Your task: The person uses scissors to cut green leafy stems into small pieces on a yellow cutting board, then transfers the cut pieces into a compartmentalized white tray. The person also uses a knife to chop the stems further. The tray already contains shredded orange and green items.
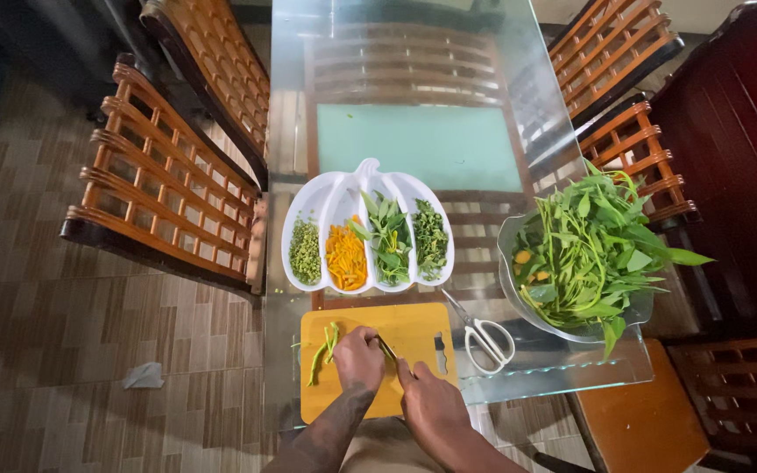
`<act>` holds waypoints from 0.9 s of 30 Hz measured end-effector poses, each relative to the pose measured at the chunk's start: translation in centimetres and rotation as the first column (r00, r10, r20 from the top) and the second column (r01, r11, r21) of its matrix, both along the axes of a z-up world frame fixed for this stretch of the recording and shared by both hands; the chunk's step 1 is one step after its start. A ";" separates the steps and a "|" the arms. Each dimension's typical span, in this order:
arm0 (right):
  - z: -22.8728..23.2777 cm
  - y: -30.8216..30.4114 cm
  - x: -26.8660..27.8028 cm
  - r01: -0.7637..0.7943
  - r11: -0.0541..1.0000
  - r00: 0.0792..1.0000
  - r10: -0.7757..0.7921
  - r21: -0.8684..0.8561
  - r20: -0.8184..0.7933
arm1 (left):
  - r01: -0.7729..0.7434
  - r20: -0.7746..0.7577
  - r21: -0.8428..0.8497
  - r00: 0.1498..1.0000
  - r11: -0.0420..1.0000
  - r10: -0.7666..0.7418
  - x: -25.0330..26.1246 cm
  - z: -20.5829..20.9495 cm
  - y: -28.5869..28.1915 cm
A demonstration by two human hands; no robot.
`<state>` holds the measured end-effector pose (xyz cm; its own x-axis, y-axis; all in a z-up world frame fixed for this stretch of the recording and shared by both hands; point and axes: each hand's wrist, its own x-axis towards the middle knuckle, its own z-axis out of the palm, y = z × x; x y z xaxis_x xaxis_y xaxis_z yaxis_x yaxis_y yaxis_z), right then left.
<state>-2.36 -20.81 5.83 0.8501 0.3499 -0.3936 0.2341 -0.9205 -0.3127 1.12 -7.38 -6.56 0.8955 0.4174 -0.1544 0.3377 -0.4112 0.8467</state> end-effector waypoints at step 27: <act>0.6 -3.1 -1.4 -0.128 0.992 0.989 0.127 -0.008 -0.079 | -0.065 -0.194 0.060 0.978 0.996 0.076 1.2 -0.8 -0.8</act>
